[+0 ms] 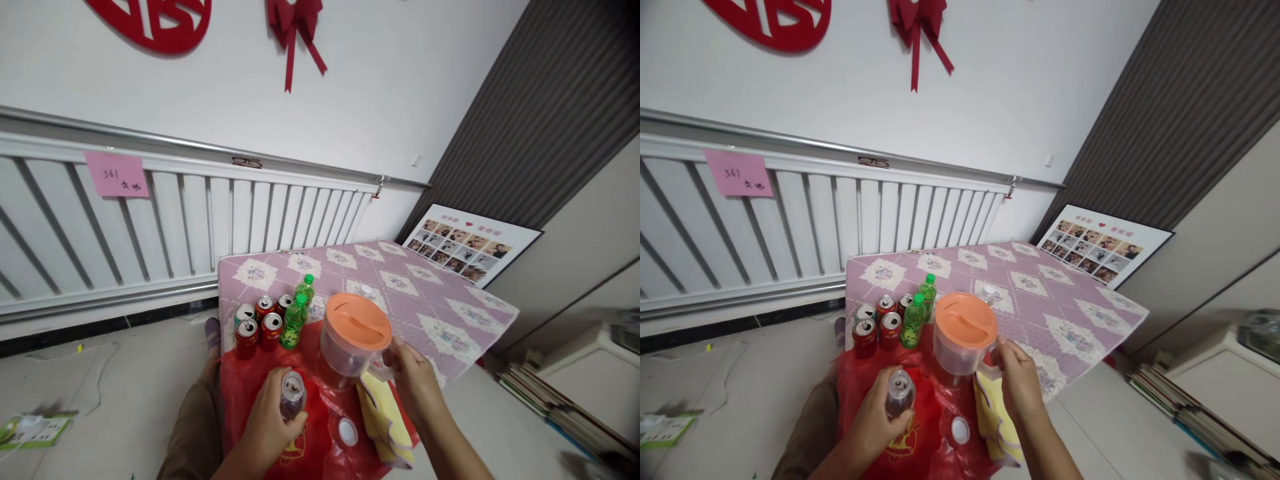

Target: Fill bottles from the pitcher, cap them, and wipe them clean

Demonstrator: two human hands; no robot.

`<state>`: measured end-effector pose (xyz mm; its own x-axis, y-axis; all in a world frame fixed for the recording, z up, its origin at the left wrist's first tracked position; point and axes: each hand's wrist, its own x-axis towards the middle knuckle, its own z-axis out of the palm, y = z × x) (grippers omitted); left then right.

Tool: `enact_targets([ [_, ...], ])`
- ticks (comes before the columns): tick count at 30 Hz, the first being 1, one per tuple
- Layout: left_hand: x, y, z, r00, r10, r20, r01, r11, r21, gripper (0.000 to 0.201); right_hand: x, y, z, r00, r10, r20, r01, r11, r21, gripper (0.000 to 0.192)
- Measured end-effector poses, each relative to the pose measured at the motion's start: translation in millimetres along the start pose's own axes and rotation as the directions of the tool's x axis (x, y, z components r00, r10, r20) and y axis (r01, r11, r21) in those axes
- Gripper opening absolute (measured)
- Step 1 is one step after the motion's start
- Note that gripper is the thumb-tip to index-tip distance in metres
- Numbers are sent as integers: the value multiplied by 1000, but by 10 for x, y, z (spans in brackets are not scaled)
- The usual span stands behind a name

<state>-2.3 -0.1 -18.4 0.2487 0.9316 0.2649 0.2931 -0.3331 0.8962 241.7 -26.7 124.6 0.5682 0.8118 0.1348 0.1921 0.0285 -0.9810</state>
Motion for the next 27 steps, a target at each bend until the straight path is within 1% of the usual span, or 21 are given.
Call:
enact_targets([
  [3,-12,-16,10,1000,-29,8,28,1000,10,63,103,265,113,997,-6,-76,10,999,50,44],
  [6,-31,-48,20,999,-42,8,42,999,6,63,177,511,208,992,13,-123,-3,997,82,41],
  [9,-45,-87,30,999,-44,-1,44,999,1,64,182,651,286,989,46,-139,-30,993,115,38],
  [13,-56,-131,43,999,-38,-1,37,999,-1,66,107,709,363,985,89,-147,-65,986,156,36],
  [17,-71,-180,56,1000,-28,-8,28,999,18,66,13,754,380,989,115,-98,-97,981,171,30],
  [20,-82,-223,59,999,-2,-36,3,1000,21,67,-30,794,360,990,125,-71,-114,982,150,31],
  [23,-80,-241,49,999,31,-36,-30,999,33,66,-27,824,335,988,130,-80,-121,987,109,35],
  [27,-67,-219,25,997,70,-37,-68,996,56,60,-7,870,271,991,103,-81,-98,993,58,36],
])
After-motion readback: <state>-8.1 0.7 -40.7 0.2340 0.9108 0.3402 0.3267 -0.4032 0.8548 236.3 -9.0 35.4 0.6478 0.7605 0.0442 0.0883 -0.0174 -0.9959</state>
